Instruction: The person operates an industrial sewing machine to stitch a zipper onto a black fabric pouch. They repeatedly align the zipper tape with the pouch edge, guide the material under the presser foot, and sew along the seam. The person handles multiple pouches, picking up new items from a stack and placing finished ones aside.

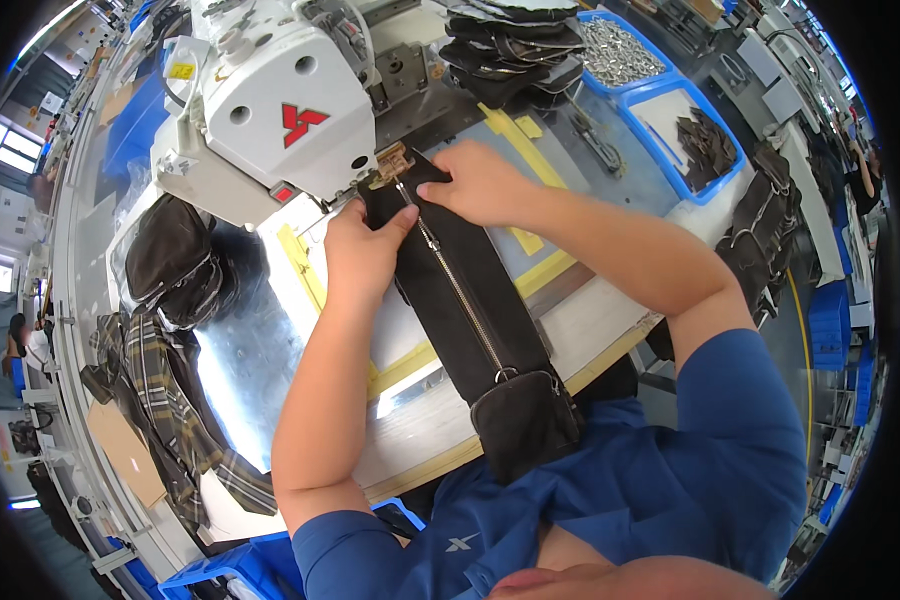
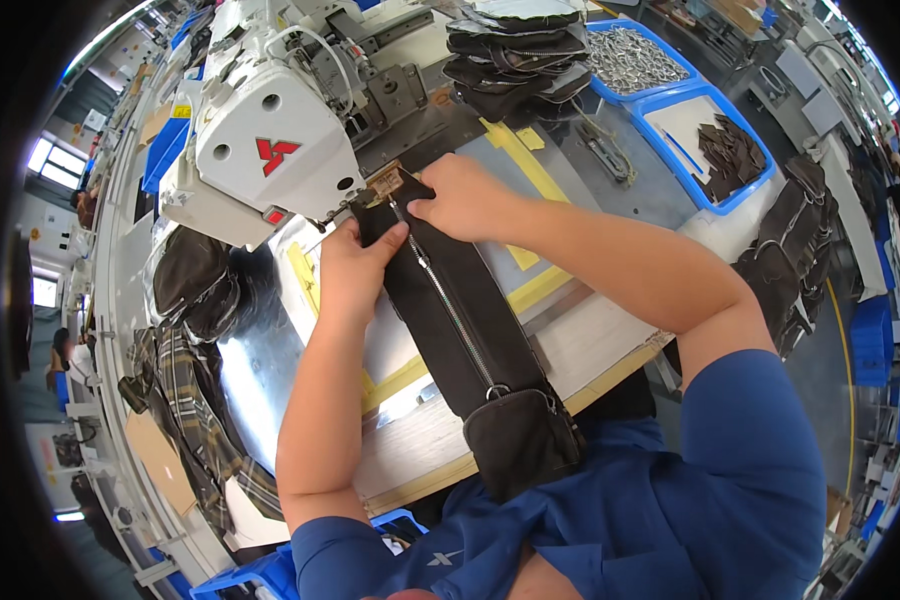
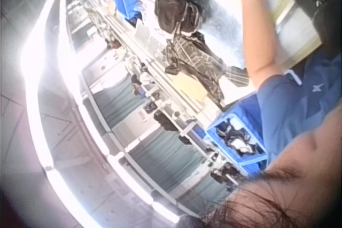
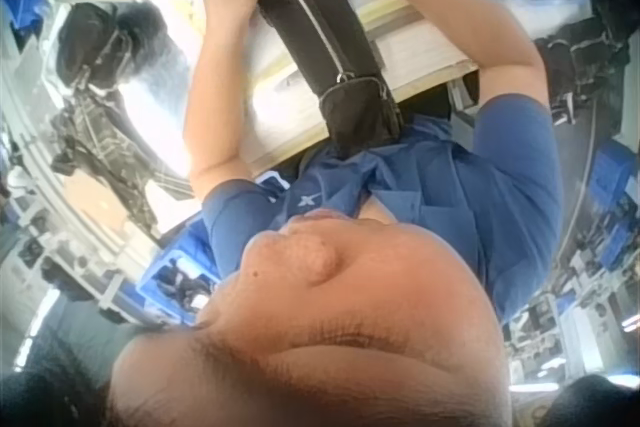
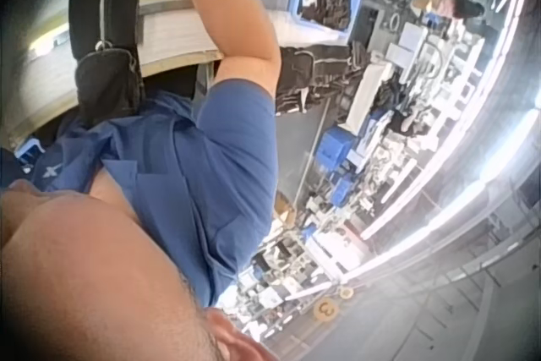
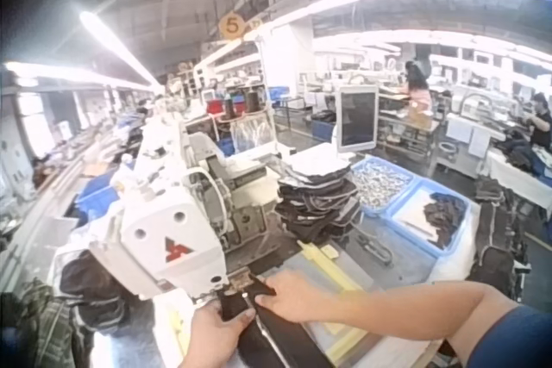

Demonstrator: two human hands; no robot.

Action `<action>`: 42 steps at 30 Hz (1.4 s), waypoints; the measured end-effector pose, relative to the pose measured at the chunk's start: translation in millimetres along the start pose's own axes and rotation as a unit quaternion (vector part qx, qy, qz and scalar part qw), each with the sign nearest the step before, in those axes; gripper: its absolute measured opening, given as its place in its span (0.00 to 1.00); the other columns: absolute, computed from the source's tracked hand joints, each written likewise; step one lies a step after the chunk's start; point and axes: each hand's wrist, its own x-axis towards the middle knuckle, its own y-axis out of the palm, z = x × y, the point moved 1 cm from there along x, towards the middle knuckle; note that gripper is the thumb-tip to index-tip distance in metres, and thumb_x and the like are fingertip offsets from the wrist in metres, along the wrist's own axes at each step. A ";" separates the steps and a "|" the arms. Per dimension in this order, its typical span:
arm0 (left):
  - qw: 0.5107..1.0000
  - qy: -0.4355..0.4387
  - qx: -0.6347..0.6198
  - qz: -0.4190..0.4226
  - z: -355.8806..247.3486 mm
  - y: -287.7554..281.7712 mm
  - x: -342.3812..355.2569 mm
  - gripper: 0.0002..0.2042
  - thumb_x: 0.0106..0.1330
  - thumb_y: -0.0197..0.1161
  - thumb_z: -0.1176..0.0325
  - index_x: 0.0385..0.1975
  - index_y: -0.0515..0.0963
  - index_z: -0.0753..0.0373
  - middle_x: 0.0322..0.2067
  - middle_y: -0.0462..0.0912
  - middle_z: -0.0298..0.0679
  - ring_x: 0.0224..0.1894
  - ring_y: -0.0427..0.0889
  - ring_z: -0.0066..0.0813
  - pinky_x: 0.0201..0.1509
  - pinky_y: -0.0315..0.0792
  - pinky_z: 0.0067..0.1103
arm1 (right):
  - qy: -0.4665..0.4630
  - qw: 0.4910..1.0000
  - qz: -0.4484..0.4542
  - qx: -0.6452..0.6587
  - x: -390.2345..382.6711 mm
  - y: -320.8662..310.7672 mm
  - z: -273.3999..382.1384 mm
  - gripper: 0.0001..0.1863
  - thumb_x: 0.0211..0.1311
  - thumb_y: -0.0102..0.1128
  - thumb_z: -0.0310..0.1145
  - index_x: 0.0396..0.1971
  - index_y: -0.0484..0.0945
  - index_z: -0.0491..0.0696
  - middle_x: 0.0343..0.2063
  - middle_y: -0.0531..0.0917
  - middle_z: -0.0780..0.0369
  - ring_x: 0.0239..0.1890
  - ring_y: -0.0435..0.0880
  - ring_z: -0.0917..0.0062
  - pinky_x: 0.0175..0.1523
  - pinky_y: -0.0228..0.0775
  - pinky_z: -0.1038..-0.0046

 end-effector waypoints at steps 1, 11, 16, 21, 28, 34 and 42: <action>0.998 -0.012 0.067 0.000 -14.2 0.9 -5.5 0.25 0.67 0.78 0.64 0.58 0.80 0.71 0.39 0.90 0.43 0.38 0.89 0.34 0.43 0.81 0.27 | -0.013 0.999 -0.011 -0.028 2.5 1.5 -8.0 0.18 0.68 0.71 0.42 0.34 0.86 0.38 0.32 0.87 0.48 0.37 0.87 0.58 0.46 0.77 0.60; 0.839 0.350 0.417 0.001 -11.3 6.9 -34.3 0.48 0.56 0.76 0.37 0.67 0.76 0.71 0.67 0.78 0.52 0.67 0.77 0.52 0.71 0.68 0.41 | -0.040 0.993 0.016 -0.106 16.9 3.4 -18.9 0.21 0.69 0.68 0.45 0.33 0.86 0.37 0.33 0.86 0.43 0.44 0.86 0.44 0.52 0.78 0.51; 0.853 0.312 0.417 0.039 -19.4 3.9 -28.2 0.51 0.52 0.77 0.35 0.68 0.74 0.71 0.68 0.78 0.52 0.67 0.78 0.50 0.70 0.69 0.40 | -0.040 0.994 0.047 -0.086 21.8 2.4 -19.0 0.20 0.68 0.68 0.44 0.34 0.86 0.37 0.34 0.87 0.43 0.44 0.87 0.44 0.52 0.78 0.51; 0.854 0.291 0.423 0.084 -29.6 2.0 -18.5 0.54 0.49 0.78 0.34 0.69 0.73 0.72 0.68 0.77 0.52 0.66 0.77 0.50 0.69 0.69 0.40 | -0.046 0.990 0.006 -0.135 17.7 -2.0 -13.4 0.17 0.64 0.71 0.39 0.42 0.84 0.41 0.47 0.88 0.48 0.49 0.86 0.49 0.54 0.77 0.53; 0.859 0.318 0.387 0.104 -25.2 2.2 -11.7 0.53 0.47 0.80 0.37 0.66 0.73 0.74 0.67 0.76 0.57 0.66 0.76 0.55 0.73 0.68 0.43 | -0.382 0.917 0.004 -0.115 2.6 5.2 -28.5 0.19 0.59 0.75 0.39 0.44 0.82 0.44 0.55 0.84 0.53 0.52 0.84 0.58 0.64 0.75 0.57; 0.868 0.305 0.368 0.134 -24.6 -0.3 -9.9 0.53 0.48 0.80 0.38 0.65 0.72 0.78 0.68 0.73 0.63 0.68 0.75 0.61 0.74 0.68 0.44 | -0.383 0.914 -0.005 -0.136 4.8 9.5 -28.9 0.18 0.60 0.72 0.39 0.43 0.82 0.43 0.43 0.85 0.58 0.47 0.84 0.64 0.57 0.74 0.64; 0.880 0.302 0.346 0.122 -24.6 2.7 -7.2 0.54 0.41 0.86 0.44 0.65 0.72 0.74 0.67 0.73 0.62 0.68 0.75 0.63 0.73 0.71 0.45 | -0.323 0.935 0.061 -0.136 5.4 9.2 -24.1 0.25 0.56 0.74 0.41 0.47 0.82 0.39 0.51 0.85 0.51 0.54 0.85 0.59 0.64 0.75 0.60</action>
